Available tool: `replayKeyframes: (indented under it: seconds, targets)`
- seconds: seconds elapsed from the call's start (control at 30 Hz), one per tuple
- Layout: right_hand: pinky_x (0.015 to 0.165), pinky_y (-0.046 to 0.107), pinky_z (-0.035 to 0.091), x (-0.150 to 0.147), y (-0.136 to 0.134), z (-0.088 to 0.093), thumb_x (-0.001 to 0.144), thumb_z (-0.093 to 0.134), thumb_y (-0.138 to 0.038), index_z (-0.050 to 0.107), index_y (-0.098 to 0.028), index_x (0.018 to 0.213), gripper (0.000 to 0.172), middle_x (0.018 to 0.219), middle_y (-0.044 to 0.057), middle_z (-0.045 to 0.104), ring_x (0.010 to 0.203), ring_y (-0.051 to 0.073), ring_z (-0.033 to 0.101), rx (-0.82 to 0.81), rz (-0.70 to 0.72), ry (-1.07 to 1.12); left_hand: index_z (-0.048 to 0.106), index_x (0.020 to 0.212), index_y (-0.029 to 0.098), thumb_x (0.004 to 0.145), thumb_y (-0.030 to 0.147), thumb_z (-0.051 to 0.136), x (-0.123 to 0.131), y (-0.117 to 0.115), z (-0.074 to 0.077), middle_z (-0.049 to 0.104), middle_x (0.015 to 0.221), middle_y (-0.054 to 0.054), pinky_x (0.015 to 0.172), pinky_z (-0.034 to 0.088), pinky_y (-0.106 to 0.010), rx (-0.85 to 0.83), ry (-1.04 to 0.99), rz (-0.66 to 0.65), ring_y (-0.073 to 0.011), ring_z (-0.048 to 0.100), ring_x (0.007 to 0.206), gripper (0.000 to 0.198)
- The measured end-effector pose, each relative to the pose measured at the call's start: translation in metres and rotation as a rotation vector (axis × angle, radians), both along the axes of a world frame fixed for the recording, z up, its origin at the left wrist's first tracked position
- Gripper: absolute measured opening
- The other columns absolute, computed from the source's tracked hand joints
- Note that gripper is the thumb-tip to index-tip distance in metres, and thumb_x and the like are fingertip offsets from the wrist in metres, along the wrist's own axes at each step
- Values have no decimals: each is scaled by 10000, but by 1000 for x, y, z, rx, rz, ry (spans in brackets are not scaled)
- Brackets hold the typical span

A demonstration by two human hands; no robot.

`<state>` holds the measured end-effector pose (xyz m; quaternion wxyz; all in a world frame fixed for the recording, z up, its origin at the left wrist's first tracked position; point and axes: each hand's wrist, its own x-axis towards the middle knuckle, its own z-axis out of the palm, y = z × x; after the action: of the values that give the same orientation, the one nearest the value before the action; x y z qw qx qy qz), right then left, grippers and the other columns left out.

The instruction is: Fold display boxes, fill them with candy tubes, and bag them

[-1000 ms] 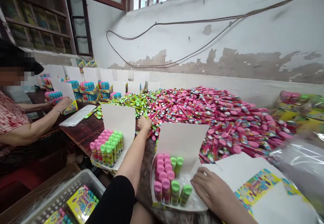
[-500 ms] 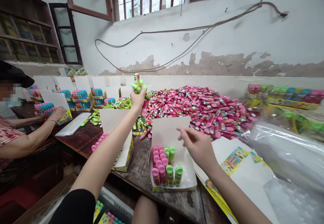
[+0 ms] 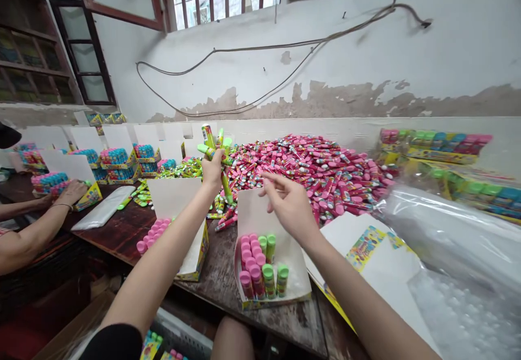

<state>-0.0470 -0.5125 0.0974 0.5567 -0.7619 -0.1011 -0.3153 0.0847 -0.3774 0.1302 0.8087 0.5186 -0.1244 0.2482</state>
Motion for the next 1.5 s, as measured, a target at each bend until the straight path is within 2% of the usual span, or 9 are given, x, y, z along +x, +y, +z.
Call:
replayKeyframes:
  seconds: [0.1, 0.3, 0.53, 0.7, 0.83, 1.03, 1.2, 1.33, 1.5]
  targets:
    - [359, 193, 349, -7, -15, 19, 803, 563, -514, 570, -135, 1195, 545, 758, 23, 644, 411, 65, 502, 123, 159, 11, 587, 812, 167, 626, 307, 677, -55, 4, -3, 486, 609, 59, 423, 353, -172, 208, -61, -253, -58, 413, 466, 249]
    - [328, 164, 309, -28, -35, 21, 677, 697, -544, 636, -114, 758, 442, 662, 28, 635, 398, 48, 483, 53, 285, 236, 620, 871, 159, 673, 318, 686, -128, -1, -35, 553, 709, 20, 502, 396, -179, 394, 48, -478, -81, 474, 580, 262]
    - [399, 191, 377, -25, -93, -11, 721, 661, -509, 647, -135, 804, 384, 623, 39, 654, 470, 107, 563, -186, 117, 254, 578, 850, 163, 664, 291, 662, -128, 7, -72, 563, 700, 24, 532, 381, -183, 369, 299, -351, -89, 490, 594, 241]
    - [485, 240, 414, -3, -77, -68, 804, 562, -422, 682, -166, 831, 284, 627, 25, 664, 449, 122, 561, -465, 276, 377, 567, 797, 151, 681, 414, 616, -136, 22, -86, 514, 533, 32, 412, 282, -172, 420, 499, -613, -75, 413, 452, 292]
    - [545, 262, 400, 0, -56, -94, 816, 553, -322, 703, -218, 766, 190, 563, -6, 633, 438, 115, 526, -489, 270, 378, 586, 894, 160, 711, 498, 544, -133, 29, -93, 511, 482, 32, 341, 166, -185, 487, 604, -740, -70, 327, 354, 387]
    - [408, 232, 328, -2, -59, -78, 887, 348, -516, 623, -166, 874, 446, 729, 52, 676, 427, 116, 542, -258, 318, 438, 623, 807, 166, 735, 397, 547, -124, 20, -93, 531, 525, 22, 394, 266, -193, 623, 581, -677, -97, 413, 451, 253]
    - [367, 196, 299, -7, -82, -54, 735, 582, -568, 613, -133, 762, 437, 683, 61, 665, 465, 112, 563, -65, 260, 521, 631, 762, 183, 713, 367, 577, -123, 15, -87, 632, 731, -1, 572, 413, -223, 762, 507, -568, -162, 555, 696, 198]
    - [442, 218, 383, -6, -97, -42, 781, 568, -450, 664, -140, 813, 326, 639, 39, 665, 514, 133, 593, -371, 159, 445, 617, 691, 185, 731, 371, 564, -120, 21, -79, 615, 694, -3, 582, 396, -237, 938, 408, -427, -180, 545, 706, 198]
    - [593, 246, 439, 9, -76, -72, 812, 530, -227, 715, -167, 823, 195, 627, 22, 680, 539, 132, 596, -760, 234, 430, 618, 654, 188, 748, 340, 540, -116, 12, -71, 614, 621, -6, 513, 351, -242, 1047, 341, -518, -159, 508, 567, 195]
